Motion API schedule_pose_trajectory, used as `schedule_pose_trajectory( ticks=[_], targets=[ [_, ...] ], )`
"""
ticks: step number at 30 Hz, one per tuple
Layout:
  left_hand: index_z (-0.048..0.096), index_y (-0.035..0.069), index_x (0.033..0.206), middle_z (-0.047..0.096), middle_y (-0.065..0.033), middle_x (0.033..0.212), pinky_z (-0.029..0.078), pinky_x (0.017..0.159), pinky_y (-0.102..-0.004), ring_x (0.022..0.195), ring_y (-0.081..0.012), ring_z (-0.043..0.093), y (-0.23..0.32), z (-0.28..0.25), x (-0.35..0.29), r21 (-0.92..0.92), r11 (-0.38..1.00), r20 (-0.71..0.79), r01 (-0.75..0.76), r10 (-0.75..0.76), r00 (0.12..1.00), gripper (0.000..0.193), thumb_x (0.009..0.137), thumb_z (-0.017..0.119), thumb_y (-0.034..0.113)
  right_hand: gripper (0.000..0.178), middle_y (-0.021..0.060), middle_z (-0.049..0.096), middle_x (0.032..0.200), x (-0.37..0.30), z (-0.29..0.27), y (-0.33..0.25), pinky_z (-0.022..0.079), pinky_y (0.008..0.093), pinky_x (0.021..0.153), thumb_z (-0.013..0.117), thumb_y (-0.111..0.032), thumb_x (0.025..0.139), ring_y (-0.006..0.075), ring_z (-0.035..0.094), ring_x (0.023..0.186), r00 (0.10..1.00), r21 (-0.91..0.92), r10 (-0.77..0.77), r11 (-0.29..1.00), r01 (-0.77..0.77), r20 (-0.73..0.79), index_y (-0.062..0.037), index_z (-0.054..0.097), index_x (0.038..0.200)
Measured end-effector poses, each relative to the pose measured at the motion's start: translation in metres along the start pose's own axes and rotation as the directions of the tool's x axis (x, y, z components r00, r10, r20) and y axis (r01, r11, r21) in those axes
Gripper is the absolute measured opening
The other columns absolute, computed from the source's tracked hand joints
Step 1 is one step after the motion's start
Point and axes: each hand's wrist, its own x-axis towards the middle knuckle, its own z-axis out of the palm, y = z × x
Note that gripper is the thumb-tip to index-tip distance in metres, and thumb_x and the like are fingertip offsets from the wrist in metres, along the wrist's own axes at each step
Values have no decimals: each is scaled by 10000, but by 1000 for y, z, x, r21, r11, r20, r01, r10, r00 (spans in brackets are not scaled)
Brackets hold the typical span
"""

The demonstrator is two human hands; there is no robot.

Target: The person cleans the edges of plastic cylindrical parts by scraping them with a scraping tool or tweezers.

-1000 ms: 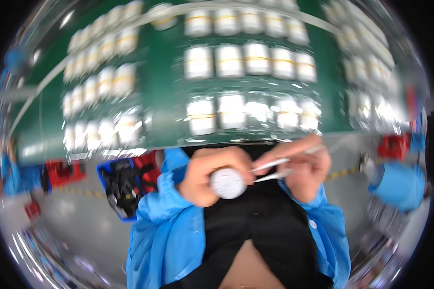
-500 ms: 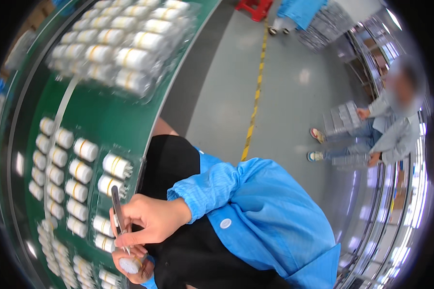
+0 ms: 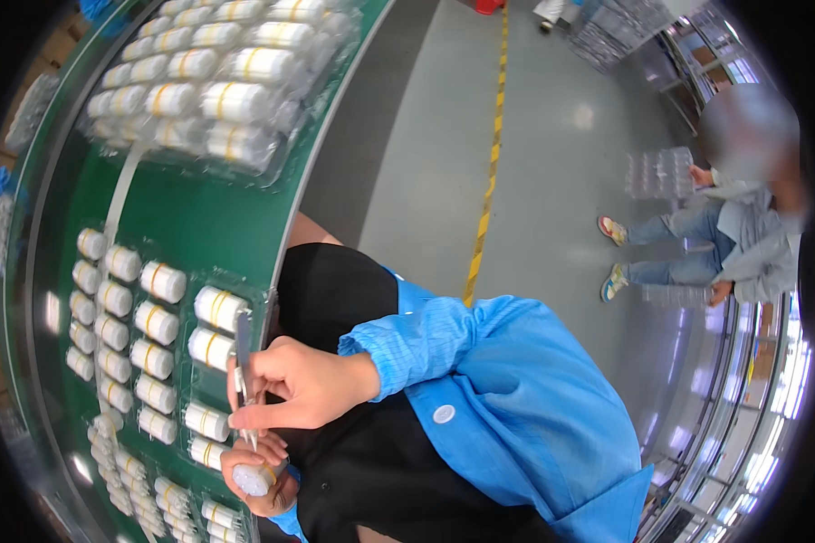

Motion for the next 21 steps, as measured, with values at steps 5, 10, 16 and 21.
schedule_pose_trajectory(
  ticks=[5,10,16,21],
  targets=[
    [441,13,839,497,-121,694,443,654,-378,630,-232,490,2,3,-6,-196,980,-139,32,-60,988,309,558,567,-21,128,4,583,656,1,1,2,262,208,407,654,-102,833,24,389,465,997,-59,73,996,-73,-4,-15,567,865],
    [472,8,824,517,-124,669,447,580,-351,610,-238,508,4,-1,-7,-119,993,-256,-25,-6,967,274,647,651,117,104,2,600,707,13,-1,1,387,166,500,633,-69,849,19,561,650,972,-100,231,969,-226,50,0,565,886],
    [498,-4,835,528,-127,671,447,552,-347,605,-240,514,7,-13,-7,-76,985,-255,-153,129,958,275,791,594,250,110,114,661,778,30,-4,0,402,167,485,567,-48,879,64,592,604,993,56,92,995,-88,-74,39,548,944],
    [490,2,825,530,-134,678,437,561,-333,609,-233,504,22,-25,-24,28,984,-438,-177,171,882,289,782,593,268,301,279,625,786,34,-24,-1,432,211,404,392,-227,955,310,663,632,989,-349,149,927,-135,13,64,467,935]
  ],
)
